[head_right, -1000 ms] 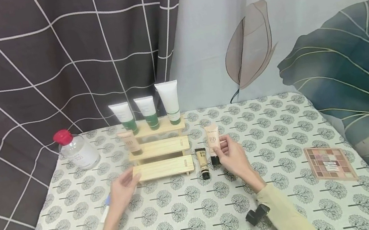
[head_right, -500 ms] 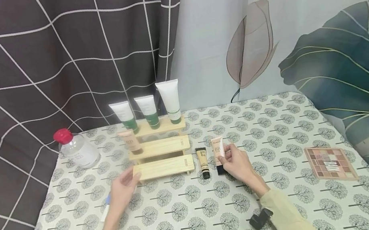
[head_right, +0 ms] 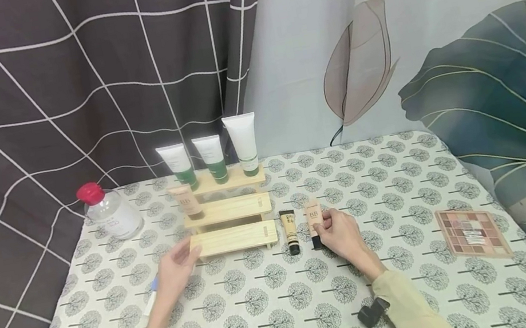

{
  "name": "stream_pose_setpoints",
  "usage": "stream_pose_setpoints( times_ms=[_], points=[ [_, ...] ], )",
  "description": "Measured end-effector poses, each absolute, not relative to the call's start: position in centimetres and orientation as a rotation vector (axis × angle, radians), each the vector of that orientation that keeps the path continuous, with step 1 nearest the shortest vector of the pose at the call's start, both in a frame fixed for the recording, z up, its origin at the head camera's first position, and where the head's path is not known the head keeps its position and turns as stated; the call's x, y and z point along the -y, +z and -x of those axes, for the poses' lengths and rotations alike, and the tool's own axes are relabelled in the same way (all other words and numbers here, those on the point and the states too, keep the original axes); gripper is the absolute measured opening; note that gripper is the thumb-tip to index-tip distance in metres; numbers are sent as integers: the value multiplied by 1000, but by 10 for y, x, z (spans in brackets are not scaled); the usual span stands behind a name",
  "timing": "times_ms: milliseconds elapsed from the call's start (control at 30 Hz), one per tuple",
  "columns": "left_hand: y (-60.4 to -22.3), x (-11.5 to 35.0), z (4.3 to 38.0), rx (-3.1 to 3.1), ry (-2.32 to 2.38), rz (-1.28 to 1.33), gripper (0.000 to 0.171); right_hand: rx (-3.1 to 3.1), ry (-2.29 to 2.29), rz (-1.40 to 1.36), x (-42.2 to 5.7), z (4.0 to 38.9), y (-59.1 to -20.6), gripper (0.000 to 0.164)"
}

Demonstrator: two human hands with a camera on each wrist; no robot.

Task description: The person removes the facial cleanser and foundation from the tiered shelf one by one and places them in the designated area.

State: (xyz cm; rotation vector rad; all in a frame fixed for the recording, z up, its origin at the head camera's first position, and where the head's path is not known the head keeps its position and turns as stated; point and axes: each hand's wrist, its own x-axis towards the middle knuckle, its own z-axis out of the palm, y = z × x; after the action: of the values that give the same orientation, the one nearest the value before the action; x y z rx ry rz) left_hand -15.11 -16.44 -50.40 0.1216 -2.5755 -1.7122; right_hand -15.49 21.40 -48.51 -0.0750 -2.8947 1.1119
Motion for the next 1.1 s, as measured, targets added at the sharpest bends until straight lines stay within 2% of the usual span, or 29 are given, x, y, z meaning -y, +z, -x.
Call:
stream_pose_setpoints(
  times_ms=[200, 400, 1100],
  points=[
    [-502, 163, 151, 2584, -1706, -130, 54, 2860, 1013, 45, -216, 152, -482, 33],
    [-501, 163, 151, 2584, -1697, -114, 54, 2826, 1030, -36, -206, 149, -463, 35],
    [-501, 163, 149, 2574, -1686, -112, 54, 2655, 1288, -338, -119, 172, -407, 32]
  ],
)
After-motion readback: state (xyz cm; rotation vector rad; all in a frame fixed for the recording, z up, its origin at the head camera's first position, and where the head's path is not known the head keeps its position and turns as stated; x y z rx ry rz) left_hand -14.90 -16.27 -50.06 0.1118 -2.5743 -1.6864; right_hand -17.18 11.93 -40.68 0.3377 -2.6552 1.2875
